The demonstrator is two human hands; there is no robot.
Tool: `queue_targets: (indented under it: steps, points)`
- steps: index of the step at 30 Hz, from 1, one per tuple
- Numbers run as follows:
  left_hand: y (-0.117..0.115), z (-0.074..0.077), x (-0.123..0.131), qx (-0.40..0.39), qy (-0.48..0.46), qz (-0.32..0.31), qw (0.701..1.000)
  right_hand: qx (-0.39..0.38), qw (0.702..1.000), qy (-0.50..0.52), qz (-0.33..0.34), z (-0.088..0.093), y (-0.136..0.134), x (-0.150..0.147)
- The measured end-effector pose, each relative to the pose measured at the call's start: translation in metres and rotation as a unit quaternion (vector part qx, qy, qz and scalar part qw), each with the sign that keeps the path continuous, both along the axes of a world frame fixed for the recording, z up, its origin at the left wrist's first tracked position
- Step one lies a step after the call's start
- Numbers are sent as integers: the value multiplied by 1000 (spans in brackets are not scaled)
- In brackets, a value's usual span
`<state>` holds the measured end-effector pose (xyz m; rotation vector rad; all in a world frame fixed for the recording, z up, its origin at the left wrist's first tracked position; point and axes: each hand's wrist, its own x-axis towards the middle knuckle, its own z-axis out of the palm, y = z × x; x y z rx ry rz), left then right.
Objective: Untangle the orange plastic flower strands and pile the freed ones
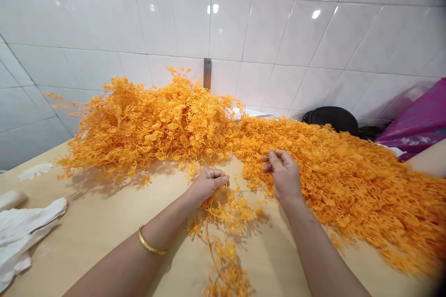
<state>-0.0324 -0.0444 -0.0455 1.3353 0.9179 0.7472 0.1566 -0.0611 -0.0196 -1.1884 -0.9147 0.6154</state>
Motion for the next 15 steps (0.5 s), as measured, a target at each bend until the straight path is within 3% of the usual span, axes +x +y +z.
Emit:
queue_targets:
  steps: [2, 6, 11, 15]
  points:
    - [0, 1, 0, -7, -9, 16, 1000, -20, 998, -42, 46, -2, -2, -5]
    - [2, 3, -1, -23, -64, 55, 996, -101, 991, -53, 71, -4, -5, -11]
    - [4, 3, -2, -65, -153, 104, 981, -150, 971, 43, 181, -3, -9, -19]
    - [4, 2, -2, -49, -186, 86, 978, -177, 937, 119, 275, -1, -13, -33]
